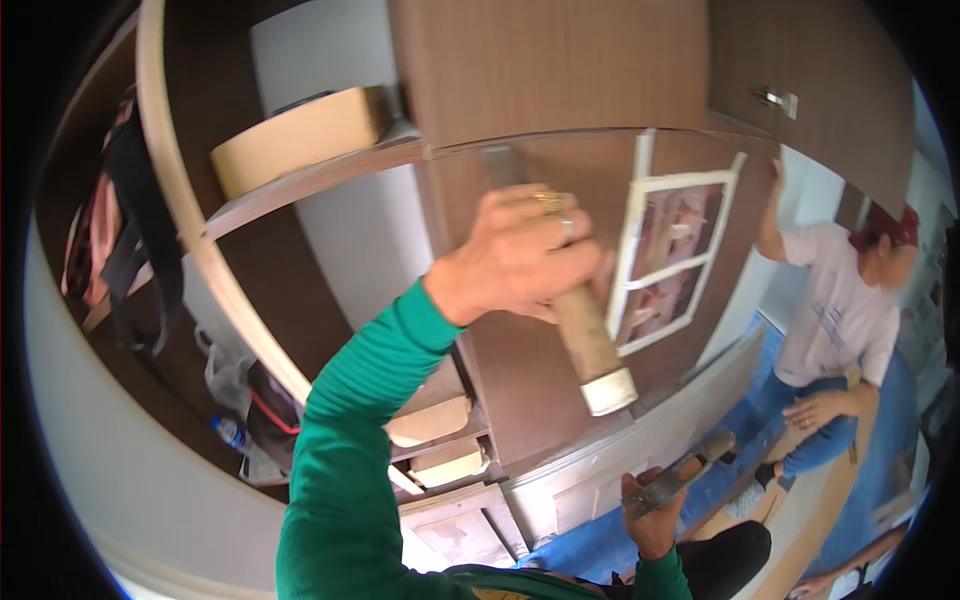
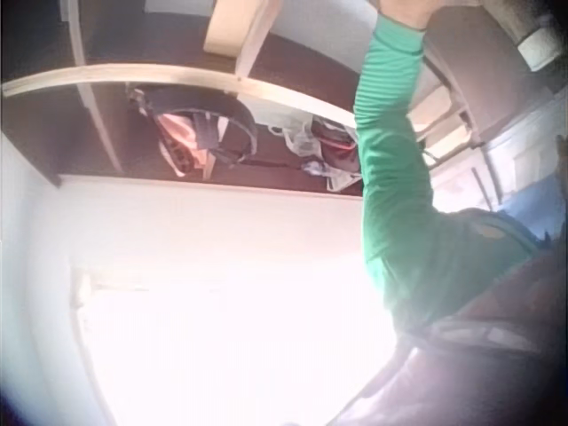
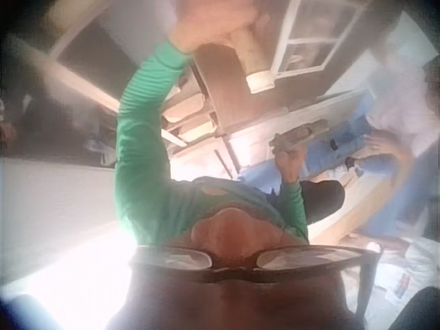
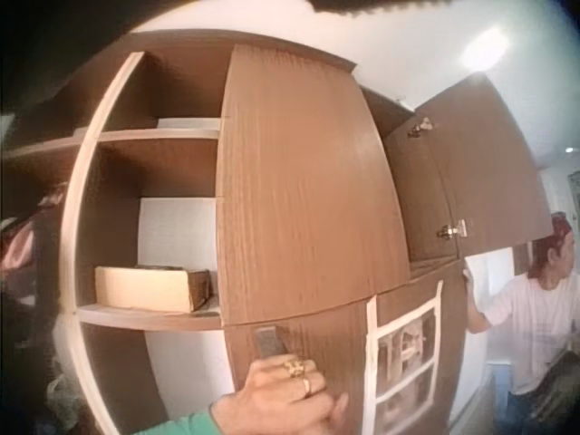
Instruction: The person uses a hammer and a chisel to pry open a wooden cabinet door. They repeatedly strike the chisel along the door's edge to separate it from the frame. Another person assists by holding the door steady. The person eventually removes the door from the cabinet.
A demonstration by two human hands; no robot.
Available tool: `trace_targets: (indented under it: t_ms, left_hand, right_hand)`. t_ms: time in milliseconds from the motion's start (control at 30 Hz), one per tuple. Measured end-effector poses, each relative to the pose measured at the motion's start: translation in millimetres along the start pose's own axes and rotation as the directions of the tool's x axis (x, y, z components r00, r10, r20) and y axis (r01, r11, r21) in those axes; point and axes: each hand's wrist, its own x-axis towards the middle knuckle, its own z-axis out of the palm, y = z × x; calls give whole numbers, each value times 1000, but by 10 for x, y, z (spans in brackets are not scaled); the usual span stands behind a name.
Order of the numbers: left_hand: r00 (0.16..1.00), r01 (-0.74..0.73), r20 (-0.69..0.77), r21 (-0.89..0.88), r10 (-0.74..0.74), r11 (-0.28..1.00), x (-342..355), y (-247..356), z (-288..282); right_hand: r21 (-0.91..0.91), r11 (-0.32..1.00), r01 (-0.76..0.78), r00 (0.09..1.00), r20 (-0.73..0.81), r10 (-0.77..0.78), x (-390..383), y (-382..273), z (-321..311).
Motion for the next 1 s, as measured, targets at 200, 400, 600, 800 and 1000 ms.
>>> trace_targets:
  t_ms: [200,400,600,800,1000]
  left_hand:
    - [995,95,27,25,-96,995,87,69,-14]
    - [985,149,-93,18,-147,989,190,92,52]
    - [985,169,-45,29,-168,985,137,81,12]
    - [982,174,-82,21,-172,985,160,100,-28]
    - [981,171,-99,26,-168,985,133,48,-27]
  right_hand:
    - [10,1000,-14,1000,23,14,276,-346,142]
    - [-35,977,211,976,-41,-213,791,-703,411]
    - [112,984,136,990,-52,-131,841,-573,536]
    - [24,979,204,965,-174,-196,826,-702,513]
    - [-55,978,200,968,-146,-206,753,-506,515]
